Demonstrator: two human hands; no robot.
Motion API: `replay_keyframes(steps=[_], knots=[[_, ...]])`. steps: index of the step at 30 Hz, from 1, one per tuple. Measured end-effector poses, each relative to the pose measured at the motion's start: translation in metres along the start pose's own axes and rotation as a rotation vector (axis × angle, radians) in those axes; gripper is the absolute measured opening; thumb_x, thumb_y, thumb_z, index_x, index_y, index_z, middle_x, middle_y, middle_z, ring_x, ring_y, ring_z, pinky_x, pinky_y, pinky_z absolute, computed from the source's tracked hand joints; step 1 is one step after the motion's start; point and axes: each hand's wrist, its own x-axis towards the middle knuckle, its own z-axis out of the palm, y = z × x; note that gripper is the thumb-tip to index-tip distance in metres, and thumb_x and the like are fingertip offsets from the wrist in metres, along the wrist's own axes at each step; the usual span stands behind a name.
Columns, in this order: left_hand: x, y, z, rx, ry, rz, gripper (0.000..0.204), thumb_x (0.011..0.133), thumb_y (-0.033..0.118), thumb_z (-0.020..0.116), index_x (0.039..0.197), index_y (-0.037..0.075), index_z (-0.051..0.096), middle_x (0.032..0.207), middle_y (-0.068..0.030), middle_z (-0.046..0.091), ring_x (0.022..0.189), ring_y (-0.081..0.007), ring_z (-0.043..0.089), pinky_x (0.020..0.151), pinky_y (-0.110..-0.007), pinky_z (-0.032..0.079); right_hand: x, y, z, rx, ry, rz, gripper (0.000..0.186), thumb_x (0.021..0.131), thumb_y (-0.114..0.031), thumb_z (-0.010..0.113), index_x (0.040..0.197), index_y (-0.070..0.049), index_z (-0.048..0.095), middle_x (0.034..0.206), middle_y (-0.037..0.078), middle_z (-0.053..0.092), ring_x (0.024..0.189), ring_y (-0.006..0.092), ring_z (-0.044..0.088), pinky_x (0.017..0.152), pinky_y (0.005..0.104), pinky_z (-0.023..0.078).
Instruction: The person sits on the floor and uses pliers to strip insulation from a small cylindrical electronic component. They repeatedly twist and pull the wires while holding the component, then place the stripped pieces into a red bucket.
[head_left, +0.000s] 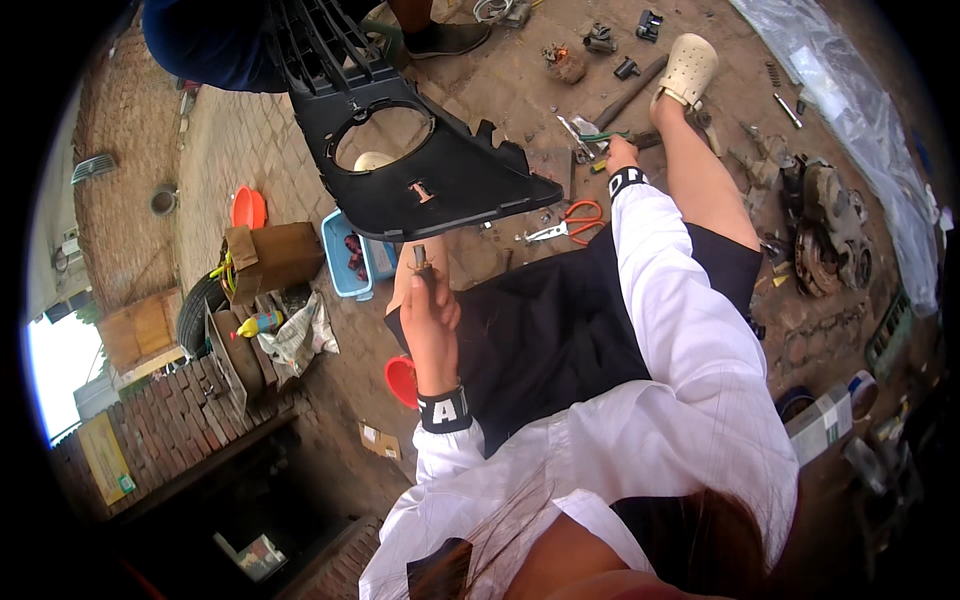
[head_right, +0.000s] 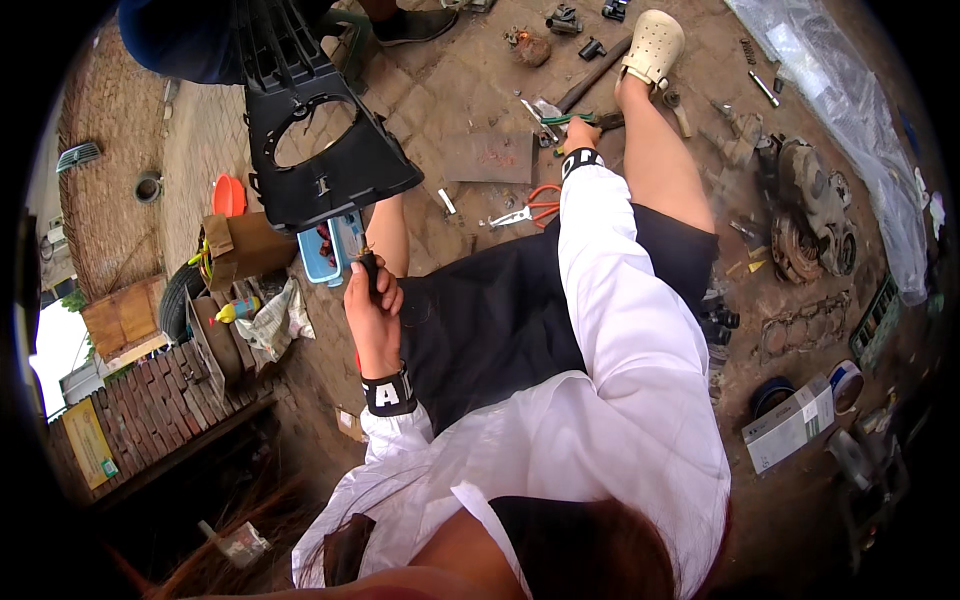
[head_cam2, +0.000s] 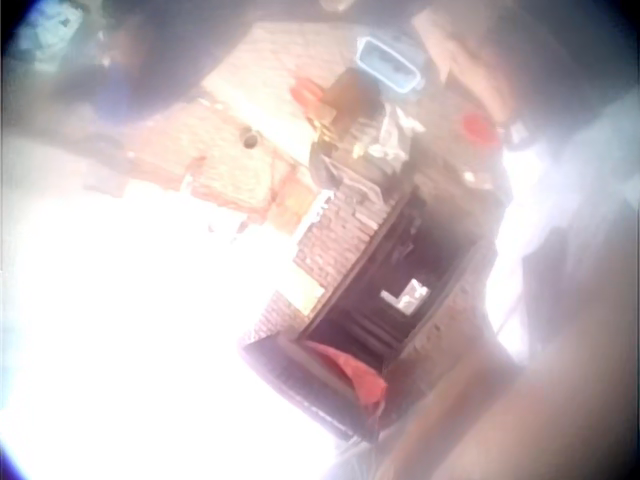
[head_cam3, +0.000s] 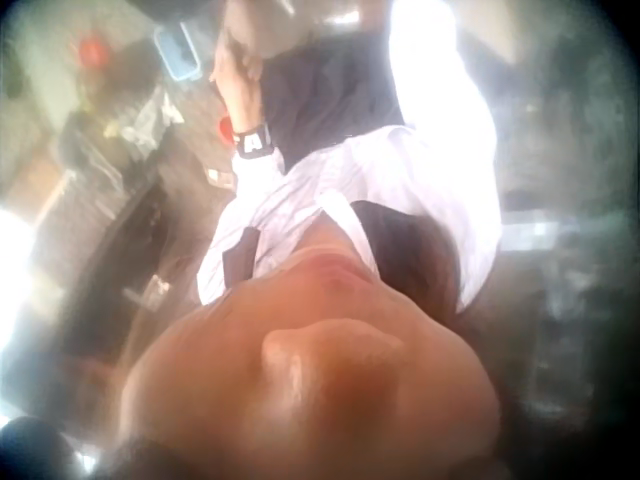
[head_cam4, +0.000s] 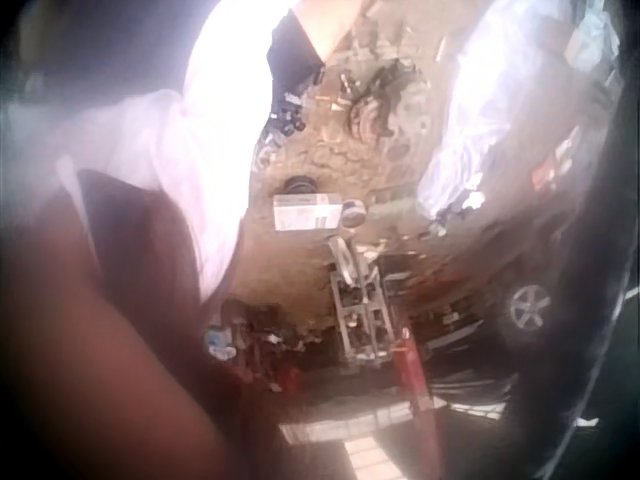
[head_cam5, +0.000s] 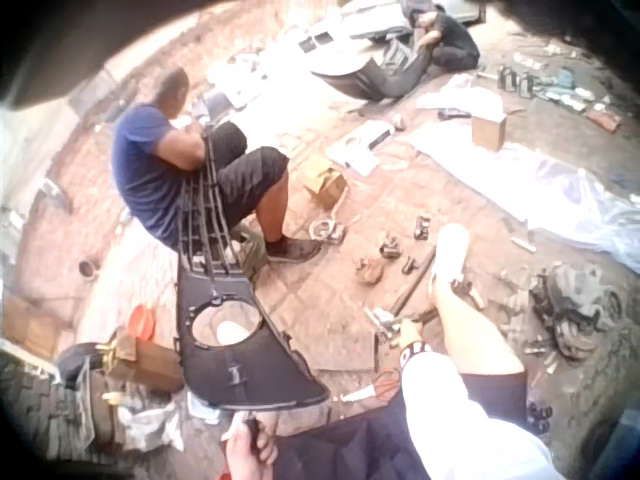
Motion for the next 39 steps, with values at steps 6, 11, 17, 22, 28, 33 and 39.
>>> replay_keyframes(steps=[6, 11, 17, 22, 28, 33, 39], knots=[[0.004, -0.003, -0.022, -0.001, 0.041, 0.009, 0.036, 0.103, 0.037, 0.046, 0.101, 0.002, 0.054, 0.069, 0.0031, 0.04, 0.053, -0.0055, 0.033, 0.047, -0.021, 0.026, 0.014, 0.008, 0.001, 0.566, -0.318, 0.027, 0.012, 0.091, -0.016, 0.061, 0.101, -0.008, 0.06, 0.086, 0.004, 0.061, 0.078, 0.0165, 0.057, 0.065, 0.032, 0.045], [0.0, -0.011, -0.027, -0.038, 0.142, -0.032, 0.036, 0.102, 0.039, 0.047, 0.101, 0.003, 0.054, 0.069, 0.0035, 0.04, 0.054, -0.006, 0.031, 0.047, -0.021, 0.026, -0.011, 0.006, -0.003, 0.612, -0.294, 0.313, 0.026, 0.089, -0.036, 0.066, 0.099, -0.015, 0.058, 0.088, 0.001, 0.055, 0.077, 0.016, 0.051, 0.075, 0.0338, 0.04], [0.013, 0.002, 0.001, -0.022, 0.005, -0.004, 0.037, 0.102, 0.039, 0.047, 0.1, 0.003, 0.056, 0.068, 0.0032, 0.04, 0.054, -0.0062, 0.033, 0.047, -0.021, 0.027, 0.077, 0.003, 0.013, 0.577, 0.059, 0.35, 0.019, 0.084, -0.018, 0.057, 0.094, -0.002, 0.06, 0.097, 0.014, 0.061, 0.078, 0.0277, 0.06, 0.067, 0.0415, 0.049], [-0.005, -0.016, -0.017, -0.114, 0.052, 0.003, 0.036, 0.102, 0.036, 0.047, 0.099, 0.002, 0.056, 0.067, 0.0028, 0.041, 0.052, -0.0059, 0.032, 0.046, -0.021, 0.026, -0.089, -0.005, -0.008, 0.558, -0.296, 0.116, 0.015, 0.084, -0.02, 0.062, 0.078, -0.009, 0.053, 0.067, 0.002, 0.056, 0.051, 0.0178, 0.051, 0.044, 0.0325, 0.037], [-0.013, -0.02, -0.017, -0.18, -0.058, 0.118, 0.031, 0.103, 0.033, 0.047, 0.102, 0.003, 0.057, 0.075, 0.0006, 0.053, 0.064, -0.0086, 0.048, 0.059, -0.023, 0.04, -0.276, -0.037, -0.092, 0.608, -1.037, 0.413, 0.028, 0.097, -0.026, 0.056, 0.074, -0.012, 0.048, 0.052, -0.01, 0.034, 0.042, 0.0036, 0.03, 0.044, 0.0227, 0.027], [-0.022, -0.025, -0.022, -0.288, -0.125, 0.303, 0.036, 0.104, 0.03, 0.045, 0.11, -0.002, 0.057, 0.129, -0.0159, 0.054, 0.11, -0.0167, 0.054, 0.1, -0.031, 0.04, -0.366, -0.009, -0.149, 0.453, -1.462, 0.463, 0.026, 0.099, -0.024, 0.054, 0.078, -0.01, 0.051, 0.069, -0.001, 0.045, 0.049, 0.0054, 0.034, 0.049, 0.0221, 0.031], [-0.054, -0.017, -0.041, -0.449, -0.238, 0.304, 0.036, 0.104, 0.032, 0.042, 0.102, -0.002, 0.054, 0.126, -0.0164, 0.057, 0.116, -0.0211, 0.054, 0.103, -0.035, 0.04, -0.421, 0.035, -0.159, 0.163, -1.575, 0.063, 0.031, 0.102, -0.028, 0.046, 0.077, -0.01, 0.052, 0.128, 0.015, 0.056, 0.13, 0.0285, 0.043, 0.109, 0.0522, 0.032]])
